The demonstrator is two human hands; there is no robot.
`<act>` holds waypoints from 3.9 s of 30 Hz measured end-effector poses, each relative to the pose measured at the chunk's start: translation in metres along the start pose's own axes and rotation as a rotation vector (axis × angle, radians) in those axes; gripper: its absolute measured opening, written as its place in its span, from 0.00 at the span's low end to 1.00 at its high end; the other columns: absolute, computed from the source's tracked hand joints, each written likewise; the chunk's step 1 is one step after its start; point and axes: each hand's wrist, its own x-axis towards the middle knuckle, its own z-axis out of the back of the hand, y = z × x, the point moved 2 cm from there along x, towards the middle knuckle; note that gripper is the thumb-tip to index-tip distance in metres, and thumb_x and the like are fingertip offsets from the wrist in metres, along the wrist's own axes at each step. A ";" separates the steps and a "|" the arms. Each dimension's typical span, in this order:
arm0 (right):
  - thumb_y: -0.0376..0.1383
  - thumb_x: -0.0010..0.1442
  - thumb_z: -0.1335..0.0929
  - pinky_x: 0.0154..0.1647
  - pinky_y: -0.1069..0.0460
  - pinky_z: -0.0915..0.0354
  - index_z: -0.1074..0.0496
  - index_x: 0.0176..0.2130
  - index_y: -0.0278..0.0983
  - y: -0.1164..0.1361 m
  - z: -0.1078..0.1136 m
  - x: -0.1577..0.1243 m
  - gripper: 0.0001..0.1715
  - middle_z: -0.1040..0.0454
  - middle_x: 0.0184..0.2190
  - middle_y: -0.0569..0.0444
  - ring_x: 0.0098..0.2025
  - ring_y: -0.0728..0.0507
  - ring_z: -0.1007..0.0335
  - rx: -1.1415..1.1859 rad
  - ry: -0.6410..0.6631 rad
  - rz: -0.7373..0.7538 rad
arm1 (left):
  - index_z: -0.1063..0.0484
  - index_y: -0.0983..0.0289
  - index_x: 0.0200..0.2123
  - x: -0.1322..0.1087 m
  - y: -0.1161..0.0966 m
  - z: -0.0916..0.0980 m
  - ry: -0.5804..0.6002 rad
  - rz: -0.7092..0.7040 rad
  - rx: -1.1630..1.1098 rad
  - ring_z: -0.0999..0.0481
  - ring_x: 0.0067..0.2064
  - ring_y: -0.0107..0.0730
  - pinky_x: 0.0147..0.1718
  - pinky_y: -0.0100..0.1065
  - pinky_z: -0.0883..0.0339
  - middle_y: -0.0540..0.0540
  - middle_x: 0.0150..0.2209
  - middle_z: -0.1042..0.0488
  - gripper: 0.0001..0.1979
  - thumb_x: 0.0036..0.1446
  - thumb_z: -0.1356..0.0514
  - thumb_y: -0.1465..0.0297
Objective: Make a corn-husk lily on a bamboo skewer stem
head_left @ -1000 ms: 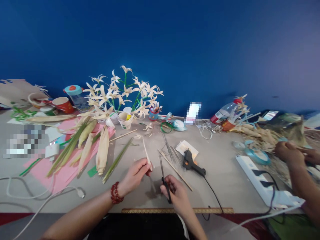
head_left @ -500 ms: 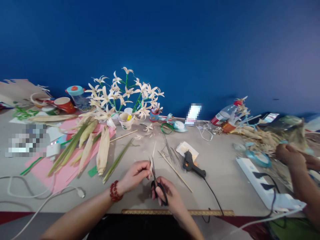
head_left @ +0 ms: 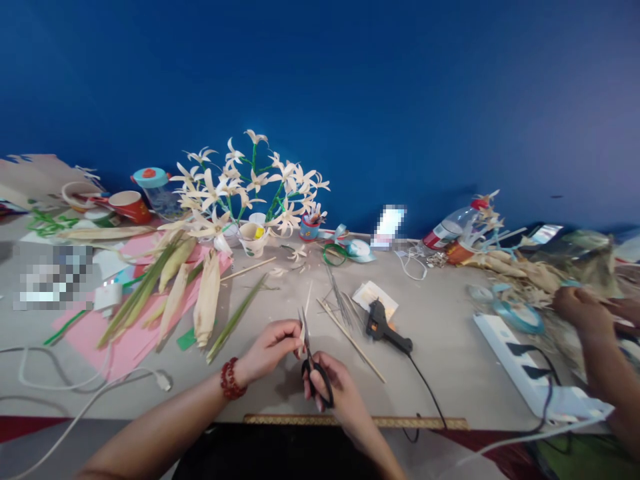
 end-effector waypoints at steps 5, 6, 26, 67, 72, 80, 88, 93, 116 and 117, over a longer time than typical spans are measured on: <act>0.59 0.56 0.32 0.16 0.58 0.50 0.37 0.32 0.37 -0.002 0.000 0.000 0.28 0.32 0.20 0.60 0.16 0.55 0.48 -0.016 0.002 0.015 | 0.31 0.66 0.23 0.000 0.001 0.000 -0.004 0.007 -0.031 0.31 0.29 0.30 0.34 0.31 0.38 0.52 0.25 0.30 0.15 0.59 0.42 0.63; 0.59 0.56 0.32 0.15 0.58 0.50 0.37 0.32 0.37 -0.002 0.000 0.000 0.28 0.32 0.20 0.60 0.16 0.54 0.48 -0.017 0.000 0.017 | 0.31 0.66 0.23 0.000 0.001 -0.001 -0.003 0.010 -0.039 0.31 0.30 0.30 0.34 0.31 0.38 0.52 0.25 0.30 0.15 0.59 0.42 0.63; 0.58 0.55 0.31 0.18 0.56 0.50 0.40 0.27 0.39 -0.007 0.019 0.005 0.28 0.37 0.16 0.62 0.17 0.52 0.48 -0.051 -0.315 0.044 | 0.35 0.65 0.24 0.003 0.008 0.002 0.092 0.063 -0.160 0.32 0.29 0.28 0.32 0.31 0.38 0.52 0.27 0.31 0.17 0.59 0.41 0.59; 0.38 0.48 0.25 0.26 0.54 0.39 0.33 0.30 0.38 0.030 -0.001 0.028 0.15 0.28 0.26 0.57 0.26 0.48 0.35 -0.028 -0.416 0.278 | 0.32 0.66 0.30 0.002 0.009 -0.003 -0.117 0.056 -0.141 0.32 0.28 0.26 0.31 0.29 0.37 0.49 0.27 0.32 0.16 0.58 0.39 0.58; 0.37 0.47 0.24 0.26 0.54 0.41 0.34 0.29 0.38 0.031 0.000 0.029 0.15 0.28 0.26 0.58 0.26 0.48 0.36 -0.047 -0.417 0.268 | 0.34 0.65 0.30 0.002 0.015 0.001 -0.105 0.095 -0.132 0.33 0.27 0.26 0.29 0.29 0.38 0.48 0.26 0.33 0.15 0.59 0.39 0.59; 0.40 0.51 0.26 0.25 0.55 0.42 0.35 0.31 0.38 0.025 -0.002 0.031 0.15 0.31 0.26 0.59 0.25 0.50 0.39 -0.007 -0.358 0.265 | 0.34 0.65 0.29 0.001 0.013 0.000 -0.124 0.041 -0.104 0.31 0.28 0.27 0.31 0.29 0.37 0.49 0.25 0.32 0.14 0.62 0.42 0.61; 0.52 0.51 0.27 0.24 0.55 0.48 0.40 0.29 0.39 0.008 0.005 0.016 0.25 0.43 0.22 0.63 0.24 0.51 0.47 -0.202 -0.093 0.081 | 0.35 0.65 0.28 -0.002 0.005 0.007 -0.184 -0.042 -0.006 0.33 0.28 0.26 0.29 0.28 0.39 0.49 0.27 0.35 0.12 0.63 0.44 0.65; 0.58 0.52 0.29 0.25 0.55 0.49 0.41 0.29 0.39 0.005 0.002 0.011 0.28 0.44 0.23 0.62 0.25 0.50 0.48 -0.194 -0.043 0.060 | 0.37 0.64 0.26 -0.002 0.006 0.009 -0.165 -0.038 0.029 0.35 0.26 0.25 0.27 0.28 0.42 0.48 0.24 0.36 0.13 0.61 0.43 0.66; 0.58 0.52 0.29 0.22 0.56 0.50 0.41 0.27 0.40 0.013 -0.004 0.008 0.28 0.37 0.17 0.63 0.19 0.52 0.48 -0.080 -0.010 -0.013 | 0.36 0.64 0.25 -0.001 0.005 0.011 -0.127 0.037 0.000 0.33 0.24 0.25 0.26 0.27 0.41 0.48 0.23 0.34 0.16 0.59 0.40 0.60; 0.58 0.52 0.29 0.22 0.56 0.50 0.41 0.27 0.40 0.012 -0.003 0.008 0.28 0.37 0.17 0.63 0.19 0.52 0.47 -0.082 -0.013 -0.018 | 0.36 0.65 0.25 -0.001 0.006 0.011 -0.128 0.038 -0.009 0.33 0.24 0.25 0.26 0.27 0.41 0.48 0.23 0.34 0.16 0.59 0.40 0.60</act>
